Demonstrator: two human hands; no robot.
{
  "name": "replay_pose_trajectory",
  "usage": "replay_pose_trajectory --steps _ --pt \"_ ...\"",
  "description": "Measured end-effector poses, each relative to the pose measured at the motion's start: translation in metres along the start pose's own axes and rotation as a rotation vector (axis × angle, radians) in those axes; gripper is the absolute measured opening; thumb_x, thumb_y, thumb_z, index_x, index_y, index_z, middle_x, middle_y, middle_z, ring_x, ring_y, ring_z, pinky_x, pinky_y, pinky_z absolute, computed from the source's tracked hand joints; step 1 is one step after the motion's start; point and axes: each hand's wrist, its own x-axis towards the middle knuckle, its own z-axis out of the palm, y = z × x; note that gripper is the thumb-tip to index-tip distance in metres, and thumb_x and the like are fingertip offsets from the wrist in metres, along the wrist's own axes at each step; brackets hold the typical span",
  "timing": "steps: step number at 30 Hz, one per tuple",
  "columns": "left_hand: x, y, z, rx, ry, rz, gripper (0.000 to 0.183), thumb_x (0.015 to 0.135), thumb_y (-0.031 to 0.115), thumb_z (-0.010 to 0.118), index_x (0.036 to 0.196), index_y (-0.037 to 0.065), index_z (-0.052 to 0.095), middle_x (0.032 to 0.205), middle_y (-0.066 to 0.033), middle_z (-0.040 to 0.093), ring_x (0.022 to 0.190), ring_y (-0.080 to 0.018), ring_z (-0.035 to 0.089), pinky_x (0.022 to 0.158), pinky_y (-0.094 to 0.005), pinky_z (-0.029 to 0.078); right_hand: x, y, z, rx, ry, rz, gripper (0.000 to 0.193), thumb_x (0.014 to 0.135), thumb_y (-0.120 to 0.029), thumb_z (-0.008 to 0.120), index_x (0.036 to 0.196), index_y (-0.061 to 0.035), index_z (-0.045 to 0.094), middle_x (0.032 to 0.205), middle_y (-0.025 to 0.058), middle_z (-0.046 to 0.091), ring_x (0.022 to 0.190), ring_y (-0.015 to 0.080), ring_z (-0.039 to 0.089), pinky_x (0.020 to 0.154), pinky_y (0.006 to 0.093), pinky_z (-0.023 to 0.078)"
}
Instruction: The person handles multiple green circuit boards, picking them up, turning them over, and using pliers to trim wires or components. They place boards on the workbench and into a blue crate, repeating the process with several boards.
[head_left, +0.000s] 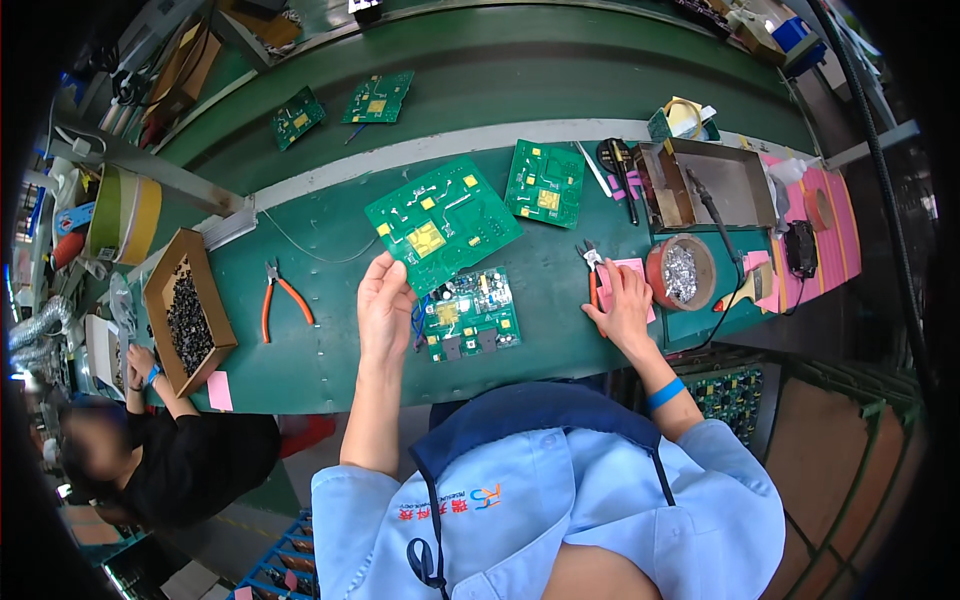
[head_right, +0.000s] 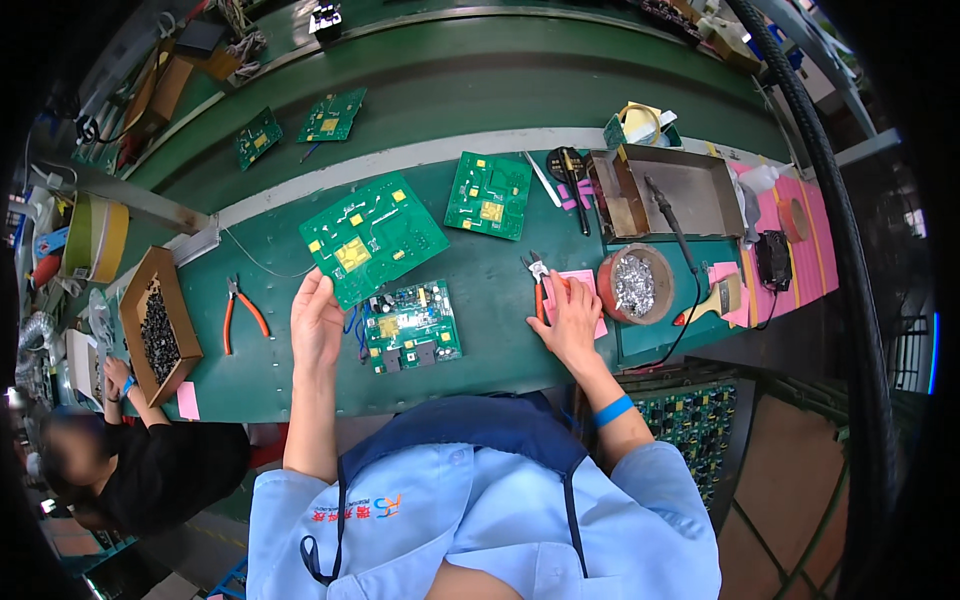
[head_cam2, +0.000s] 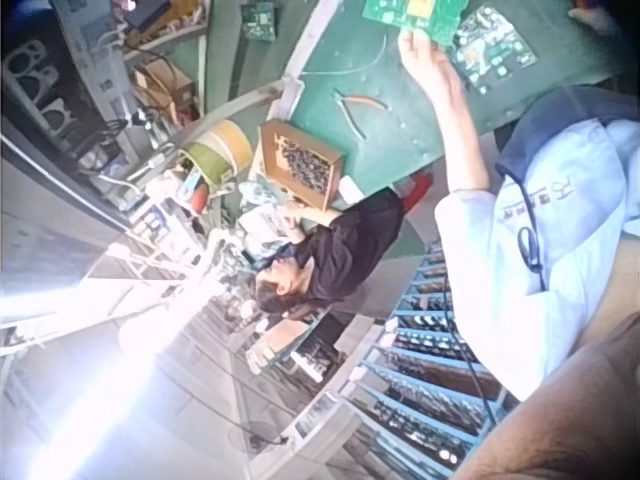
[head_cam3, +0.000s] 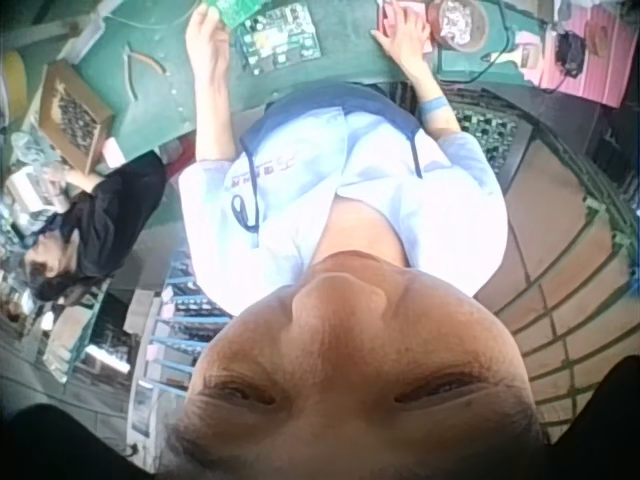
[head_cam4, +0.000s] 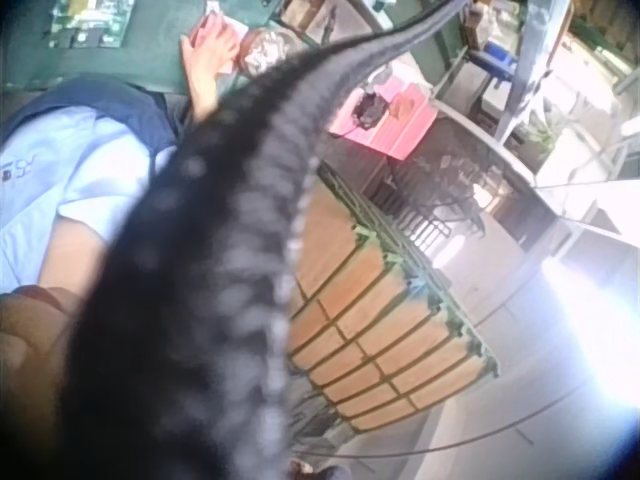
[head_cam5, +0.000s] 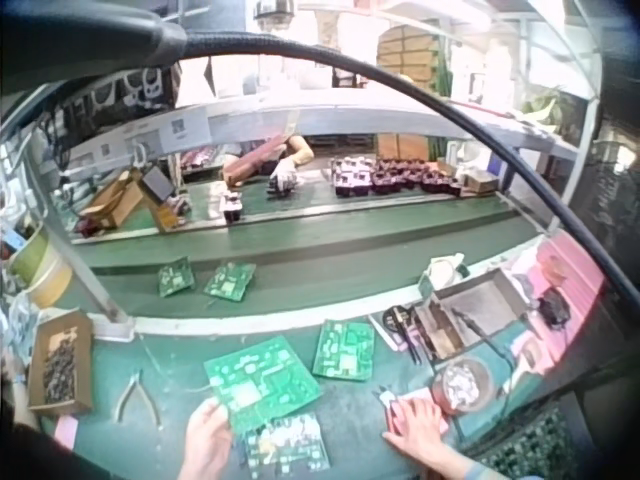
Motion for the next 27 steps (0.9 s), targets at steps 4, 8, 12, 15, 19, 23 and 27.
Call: replay_pose_trajectory --steps 4,8,12,15,19,23,27 --pt "-0.001 -0.004 -0.001 -0.031 -0.003 0.021 0.02 0.08 0.007 0.048 0.098 -0.001 0.047 0.092 -0.0085 0.057 0.081 -0.013 0.055 0.073 -0.027 0.044 0.0 0.003 0.0 0.039 -0.007 -0.022 0.073 0.053 -0.024 0.071 0.116 -0.009 0.039 0.104 0.0139 0.043 0.098 0.0275 0.04 0.085 0.0405 0.028" --pt "-0.005 -0.003 -0.001 -0.069 -0.033 0.024 0.02 0.079 0.006 0.049 0.098 0.0 0.046 0.092 -0.009 0.057 0.081 -0.0132 0.055 0.074 -0.0269 0.044 0.002 0.006 -0.003 0.343 0.045 0.074 0.06 0.06 -0.018 0.068 0.113 -0.0063 0.042 0.101 0.0153 0.048 0.095 0.0267 0.046 0.081 0.0395 0.036" --pt "-0.006 -0.001 -0.003 -0.089 -0.05 0.012 0.021 0.079 0.006 0.049 0.099 0.0 0.046 0.092 -0.0093 0.057 0.082 -0.0131 0.055 0.074 -0.0268 0.044 0.011 0.011 -0.004 1.301 -0.098 0.458 0.047 0.072 -0.027 0.056 0.111 -0.0025 0.043 0.103 0.0162 0.05 0.092 0.0247 0.05 0.078 0.0389 0.041" --pt "-0.007 -0.003 -0.003 -0.103 -0.049 0.02 0.021 0.079 0.006 0.049 0.099 0.0 0.046 0.092 -0.0092 0.057 0.082 -0.0131 0.055 0.074 -0.0269 0.043 0.022 0.015 -0.018 2.132 -0.429 0.801 0.054 0.077 -0.04 0.045 0.112 0.0018 0.04 0.108 0.019 0.047 0.098 0.0266 0.048 0.08 0.0408 0.04" --pt "-0.007 -0.004 -0.004 -0.087 -0.049 0.011 0.022 0.08 0.006 0.049 0.1 0.0 0.045 0.094 -0.009 0.056 0.082 -0.013 0.055 0.074 -0.0271 0.043 0.021 -0.007 -0.029 2.337 -0.603 0.802 0.057 0.076 -0.034 0.049 0.116 0.0021 0.034 0.115 0.0208 0.041 0.105 0.029 0.042 0.086 0.045 0.035" --pt "-0.007 -0.006 -0.002 -0.075 -0.059 0.015 0.022 0.08 0.007 0.049 0.1 -0.001 0.045 0.093 -0.0089 0.056 0.082 -0.0126 0.055 0.074 -0.027 0.043 0.014 -0.042 -0.042 2.22 -0.697 0.545 0.052 0.073 -0.016 0.053 0.117 0.0022 0.032 0.106 0.0172 0.047 0.095 0.0241 0.048 0.079 0.0378 0.041" --pt "-0.01 -0.004 0.001 -0.053 -0.053 0.014 0.021 0.08 0.007 0.048 0.1 -0.001 0.044 0.093 -0.0092 0.057 0.081 -0.0126 0.055 0.072 -0.0268 0.044 0.026 -0.066 -0.06 1.877 -0.664 0.385 0.045 0.077 -0.008 0.049 0.118 -0.0008 0.033 0.085 0.0091 0.05 0.075 0.0167 0.05 0.064 0.027 0.044"
